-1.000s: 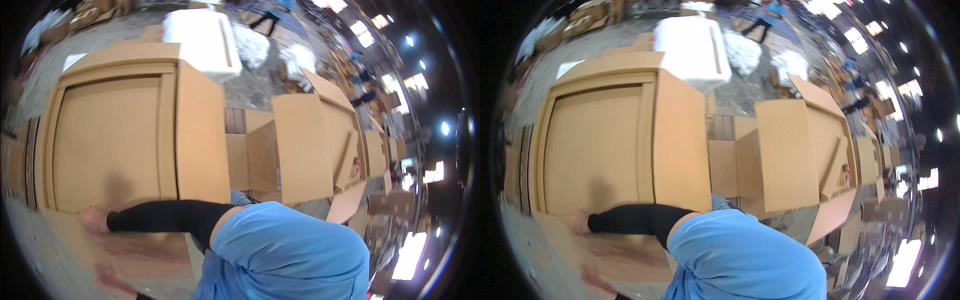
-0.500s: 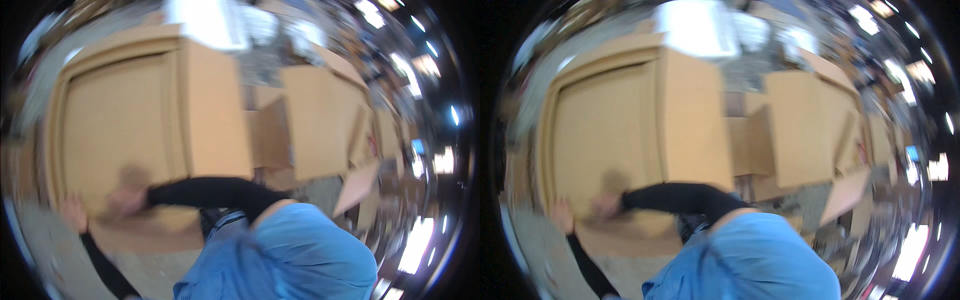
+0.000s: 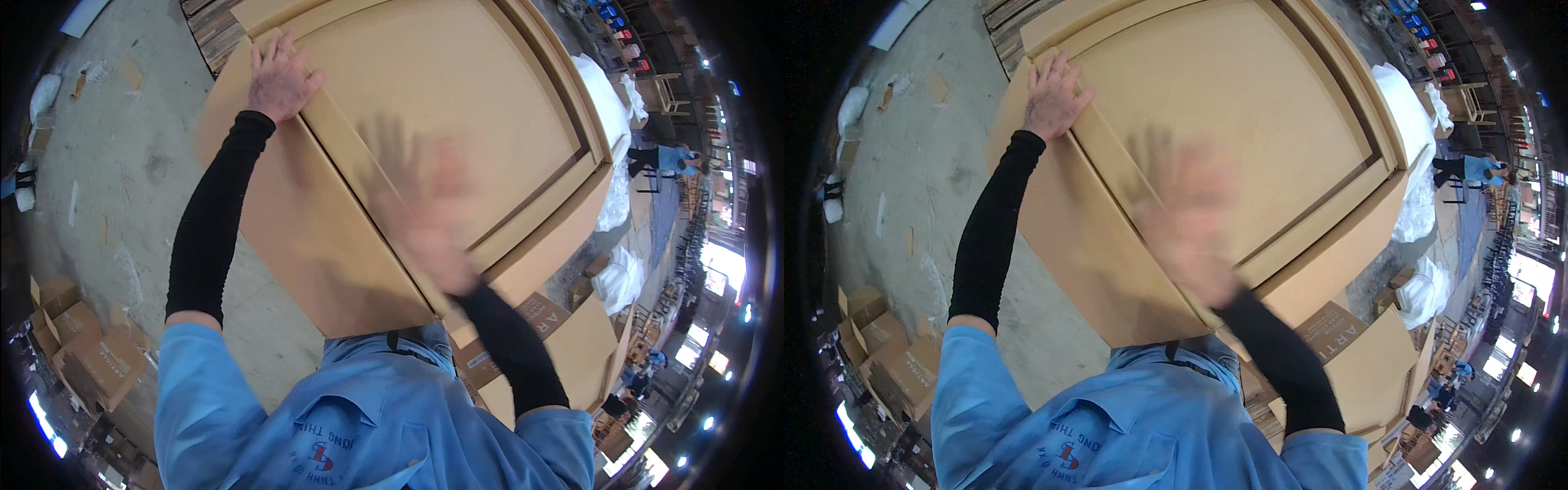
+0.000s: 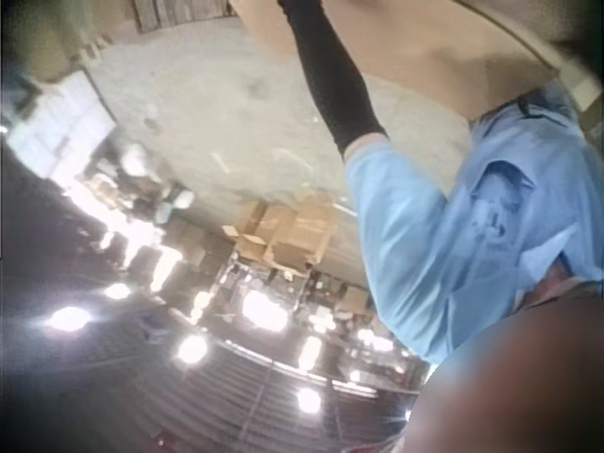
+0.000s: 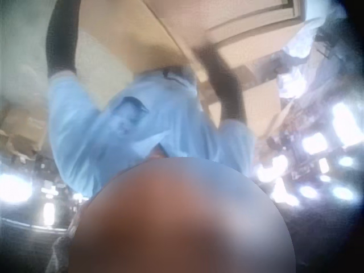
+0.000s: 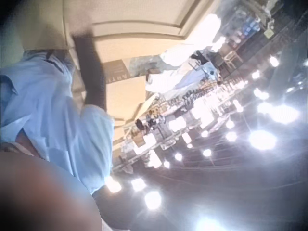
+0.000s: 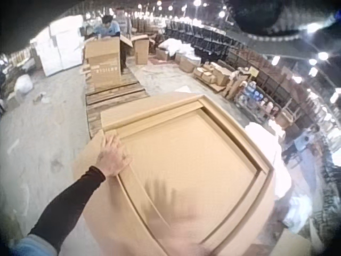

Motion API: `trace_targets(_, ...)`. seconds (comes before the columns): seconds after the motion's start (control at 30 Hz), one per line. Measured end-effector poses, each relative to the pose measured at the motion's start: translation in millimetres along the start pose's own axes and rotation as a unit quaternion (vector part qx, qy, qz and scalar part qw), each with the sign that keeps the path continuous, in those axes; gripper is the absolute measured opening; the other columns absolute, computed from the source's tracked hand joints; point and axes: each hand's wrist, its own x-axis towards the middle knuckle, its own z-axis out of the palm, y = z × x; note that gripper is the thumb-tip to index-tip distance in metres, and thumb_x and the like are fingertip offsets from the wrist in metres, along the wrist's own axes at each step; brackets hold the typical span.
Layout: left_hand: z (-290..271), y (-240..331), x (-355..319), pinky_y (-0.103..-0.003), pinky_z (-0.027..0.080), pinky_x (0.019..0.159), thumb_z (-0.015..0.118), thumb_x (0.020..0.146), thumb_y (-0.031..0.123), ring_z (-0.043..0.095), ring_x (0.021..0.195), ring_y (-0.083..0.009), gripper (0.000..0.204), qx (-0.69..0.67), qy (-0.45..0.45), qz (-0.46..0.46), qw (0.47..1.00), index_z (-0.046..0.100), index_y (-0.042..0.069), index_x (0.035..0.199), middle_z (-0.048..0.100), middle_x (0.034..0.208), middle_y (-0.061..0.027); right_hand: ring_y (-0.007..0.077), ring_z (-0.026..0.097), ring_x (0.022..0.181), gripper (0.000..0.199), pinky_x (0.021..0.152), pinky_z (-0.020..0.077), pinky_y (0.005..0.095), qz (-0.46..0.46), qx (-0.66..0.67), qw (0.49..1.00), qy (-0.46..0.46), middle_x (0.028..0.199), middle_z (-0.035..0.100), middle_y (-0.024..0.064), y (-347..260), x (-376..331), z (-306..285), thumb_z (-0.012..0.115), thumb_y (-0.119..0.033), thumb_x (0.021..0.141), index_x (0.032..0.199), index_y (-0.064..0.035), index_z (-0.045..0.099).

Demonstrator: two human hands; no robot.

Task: The person assembles a large cardboard box by folding and taping its flaps. They insert internal cardboard dividers and secure the box with packing tape. Another person assists by holding the box steady during taping.

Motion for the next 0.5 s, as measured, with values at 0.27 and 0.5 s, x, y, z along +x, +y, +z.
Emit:
trace_targets(0.27, 19, -3, 19, -0.061, 0.027, 0.118, 0.060, 0.092, 0.044, 0.041, 0.143, -0.0410, 0.056, 0.028, 0.027, 0.009, 0.999, 0.063, 0.007, 0.134, 0.047, 0.154, -0.0216, 0.0450, 0.027, 0.152, 0.077, 0.121, 0.0228, 0.0630, -0.026, -0.161, 0.987, 0.002, 0.162, 0.028, 0.0312, -13, 21, -32, 0.064, -0.032, 0.098, 0.159, 0.0009, 0.031)
trace_targets(0.5, 10, -9, 13, -0.060, 0.020, 0.123, 0.065, 0.086, 0.042, 0.046, 0.137, -0.0436, 0.053, -0.043, 0.047, 0.010, 0.998, 0.066, -0.002, 0.115, 0.058, 0.137, -0.0295, 0.0392, 0.066, 0.088, 0.048, 0.082, 0.0528, 0.0480, 0.271, -0.022, 0.932, -0.239, 0.098, 0.066, 0.0275, 3, -74, -61, 0.055, -0.039, 0.106, 0.127, 0.0047, 0.052)
